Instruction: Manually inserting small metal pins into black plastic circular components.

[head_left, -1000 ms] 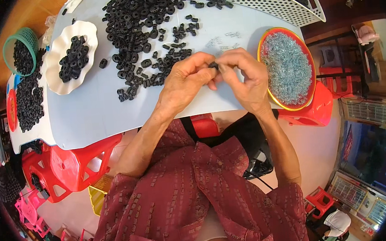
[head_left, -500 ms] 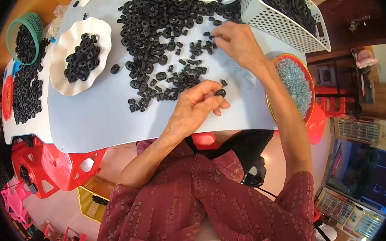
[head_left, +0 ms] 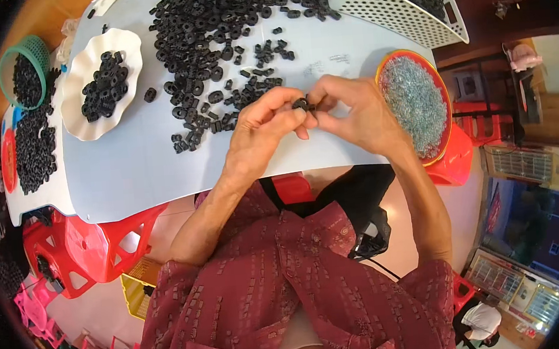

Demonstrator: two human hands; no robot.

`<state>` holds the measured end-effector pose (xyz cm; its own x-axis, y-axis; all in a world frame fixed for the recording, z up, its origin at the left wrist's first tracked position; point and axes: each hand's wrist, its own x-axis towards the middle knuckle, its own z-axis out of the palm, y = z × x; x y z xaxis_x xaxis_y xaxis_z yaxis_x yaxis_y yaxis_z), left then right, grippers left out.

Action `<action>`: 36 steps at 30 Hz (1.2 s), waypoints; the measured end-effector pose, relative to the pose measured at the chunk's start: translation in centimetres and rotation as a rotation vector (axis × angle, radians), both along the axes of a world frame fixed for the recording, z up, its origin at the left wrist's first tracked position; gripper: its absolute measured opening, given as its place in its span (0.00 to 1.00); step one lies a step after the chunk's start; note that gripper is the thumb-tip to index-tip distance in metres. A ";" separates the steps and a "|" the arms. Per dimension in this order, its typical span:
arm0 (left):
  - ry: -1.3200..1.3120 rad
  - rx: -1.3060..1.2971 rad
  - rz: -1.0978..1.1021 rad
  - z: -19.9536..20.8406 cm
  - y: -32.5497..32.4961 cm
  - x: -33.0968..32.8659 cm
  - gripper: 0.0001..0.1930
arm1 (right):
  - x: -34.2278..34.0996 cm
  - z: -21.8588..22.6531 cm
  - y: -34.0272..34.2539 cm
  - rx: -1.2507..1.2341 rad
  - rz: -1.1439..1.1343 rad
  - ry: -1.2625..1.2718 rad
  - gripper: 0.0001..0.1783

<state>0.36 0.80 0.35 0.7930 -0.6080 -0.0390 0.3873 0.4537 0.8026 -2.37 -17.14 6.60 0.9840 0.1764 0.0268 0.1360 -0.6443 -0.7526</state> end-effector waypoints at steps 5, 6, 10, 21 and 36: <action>-0.073 0.054 -0.064 -0.2 -0.7 -0.6 0.10 | -2.7 -1.1 -1.0 0.515 -0.109 0.202 0.03; -0.093 0.062 -0.065 -0.2 -0.8 -0.7 0.10 | -3.0 -2.2 -1.0 0.568 -0.151 0.170 0.04; -0.071 0.147 -0.044 0.1 -0.9 -1.2 0.10 | -3.5 -3.0 -1.0 0.635 -0.269 0.003 0.07; -0.189 0.304 -0.085 -0.2 -1.2 -0.8 0.10 | -3.5 -3.1 -1.0 0.493 -0.215 -0.009 0.09; -0.316 0.329 -0.079 -0.3 -1.3 -0.9 0.09 | -4.0 -4.3 -0.1 0.633 -0.268 -0.025 0.07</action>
